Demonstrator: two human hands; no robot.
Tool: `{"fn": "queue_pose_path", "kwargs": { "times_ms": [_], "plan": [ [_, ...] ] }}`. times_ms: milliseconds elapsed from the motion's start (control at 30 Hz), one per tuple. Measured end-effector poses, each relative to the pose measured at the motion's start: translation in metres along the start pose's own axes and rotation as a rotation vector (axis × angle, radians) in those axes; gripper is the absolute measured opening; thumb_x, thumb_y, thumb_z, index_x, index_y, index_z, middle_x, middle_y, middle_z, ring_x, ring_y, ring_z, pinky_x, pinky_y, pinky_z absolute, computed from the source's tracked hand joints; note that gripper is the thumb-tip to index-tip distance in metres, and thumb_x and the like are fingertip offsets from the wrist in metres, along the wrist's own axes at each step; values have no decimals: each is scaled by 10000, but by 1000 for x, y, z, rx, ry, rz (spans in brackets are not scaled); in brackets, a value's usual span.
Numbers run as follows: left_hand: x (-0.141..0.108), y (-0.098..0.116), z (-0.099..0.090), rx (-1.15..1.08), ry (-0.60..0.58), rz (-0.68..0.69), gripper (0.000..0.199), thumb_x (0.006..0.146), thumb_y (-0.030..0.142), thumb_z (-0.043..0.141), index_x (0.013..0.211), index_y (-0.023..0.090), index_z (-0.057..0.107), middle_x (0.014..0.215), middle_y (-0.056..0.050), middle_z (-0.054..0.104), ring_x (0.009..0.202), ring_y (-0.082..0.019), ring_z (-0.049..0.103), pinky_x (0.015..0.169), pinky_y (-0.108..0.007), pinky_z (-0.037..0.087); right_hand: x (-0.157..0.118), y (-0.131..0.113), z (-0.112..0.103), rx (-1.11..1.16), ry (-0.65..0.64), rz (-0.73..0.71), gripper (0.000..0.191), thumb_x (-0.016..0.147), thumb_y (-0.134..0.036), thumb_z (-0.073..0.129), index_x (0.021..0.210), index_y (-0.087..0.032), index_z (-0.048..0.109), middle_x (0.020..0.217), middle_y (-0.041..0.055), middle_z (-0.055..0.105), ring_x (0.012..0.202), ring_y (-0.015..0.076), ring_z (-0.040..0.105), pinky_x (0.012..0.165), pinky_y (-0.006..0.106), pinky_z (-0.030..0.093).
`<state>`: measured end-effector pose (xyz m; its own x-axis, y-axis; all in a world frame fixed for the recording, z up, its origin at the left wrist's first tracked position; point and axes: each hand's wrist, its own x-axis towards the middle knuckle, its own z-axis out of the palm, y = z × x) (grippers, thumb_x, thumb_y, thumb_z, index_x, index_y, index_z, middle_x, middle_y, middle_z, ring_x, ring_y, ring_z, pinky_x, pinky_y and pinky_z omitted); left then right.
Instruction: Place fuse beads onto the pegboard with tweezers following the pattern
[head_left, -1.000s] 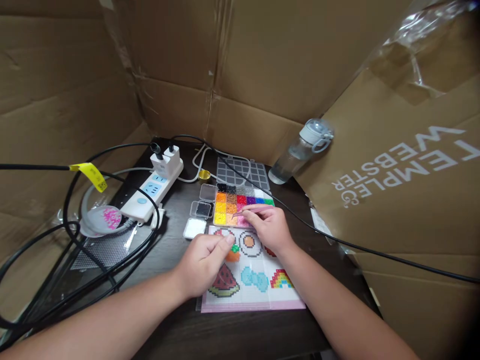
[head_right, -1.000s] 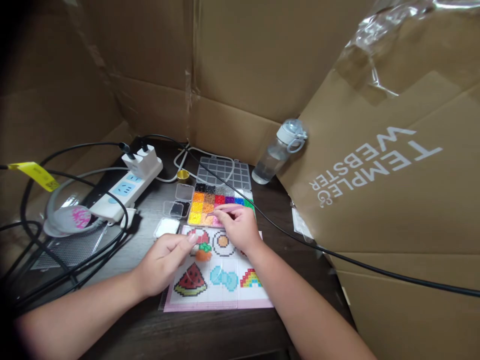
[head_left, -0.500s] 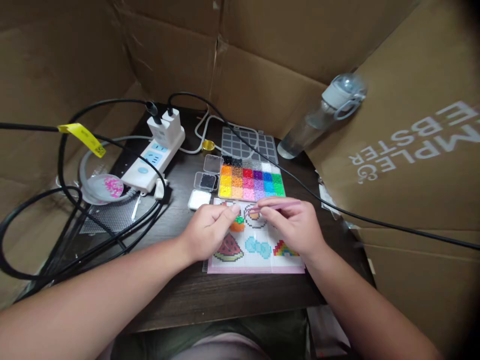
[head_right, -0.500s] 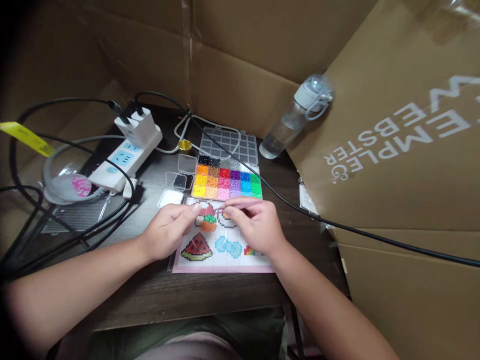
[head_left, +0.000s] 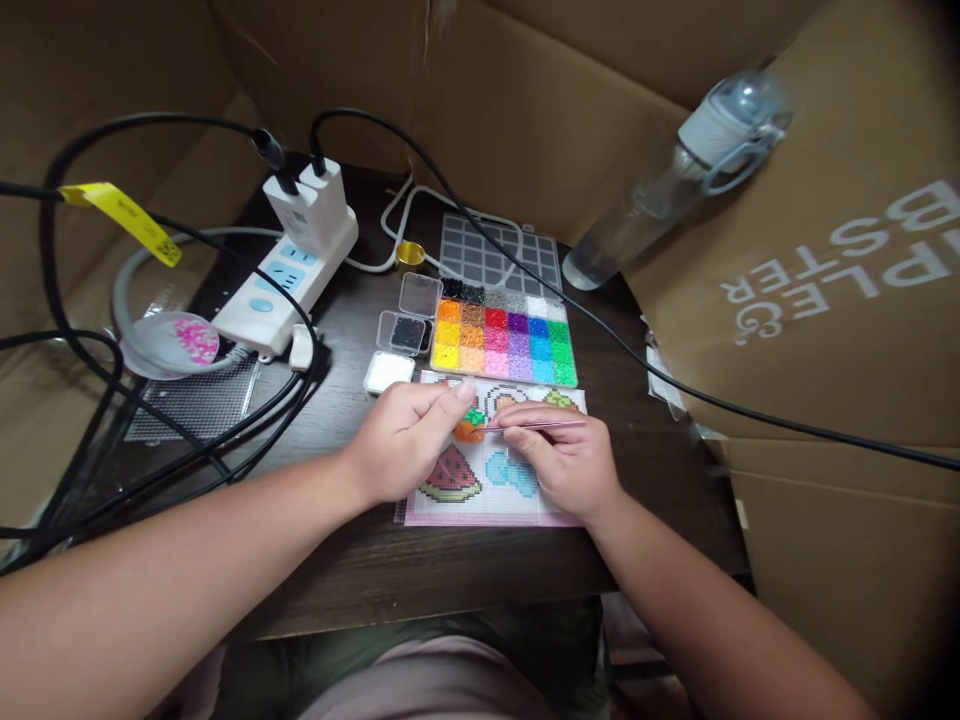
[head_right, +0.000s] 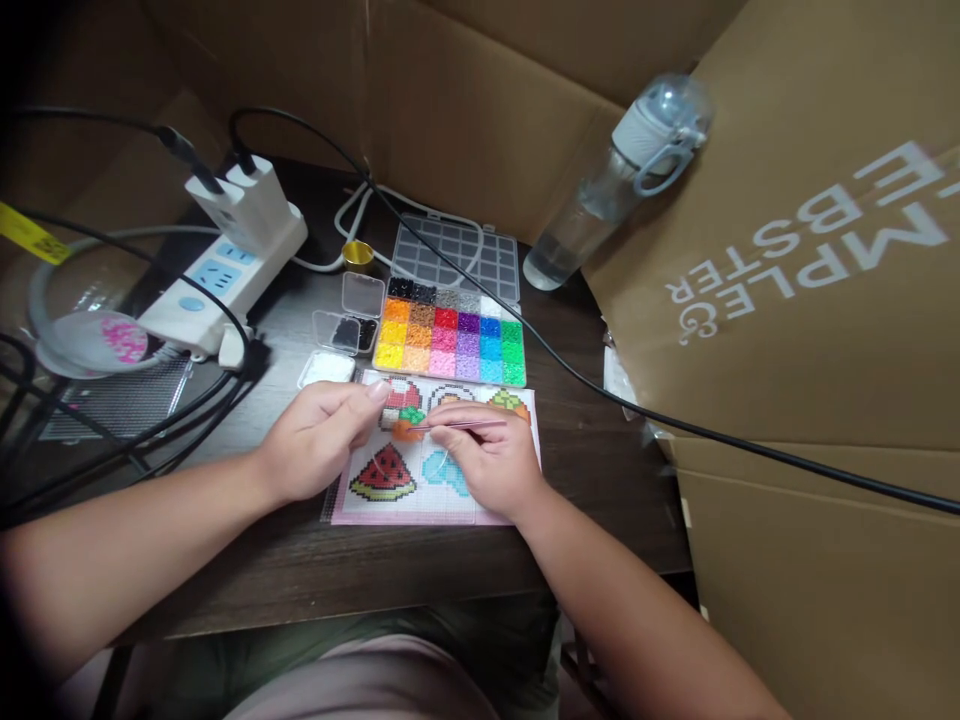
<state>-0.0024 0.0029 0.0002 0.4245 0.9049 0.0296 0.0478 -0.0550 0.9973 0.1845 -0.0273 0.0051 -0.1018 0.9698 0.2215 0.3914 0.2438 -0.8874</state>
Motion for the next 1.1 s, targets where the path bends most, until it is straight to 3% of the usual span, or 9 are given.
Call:
{"fn": "queue_pose_path", "kwargs": {
  "times_ms": [1100],
  "plan": [
    [2,0,0,44,-16,22,494,915,411,385,487,174,321,460,55,282,444,-71,275,426,-213,252,0,1,3,-20,6,18,96,758,-173,656,752,-221,738,774,21,742,786,174,694,815,303,555]
  ]
}}
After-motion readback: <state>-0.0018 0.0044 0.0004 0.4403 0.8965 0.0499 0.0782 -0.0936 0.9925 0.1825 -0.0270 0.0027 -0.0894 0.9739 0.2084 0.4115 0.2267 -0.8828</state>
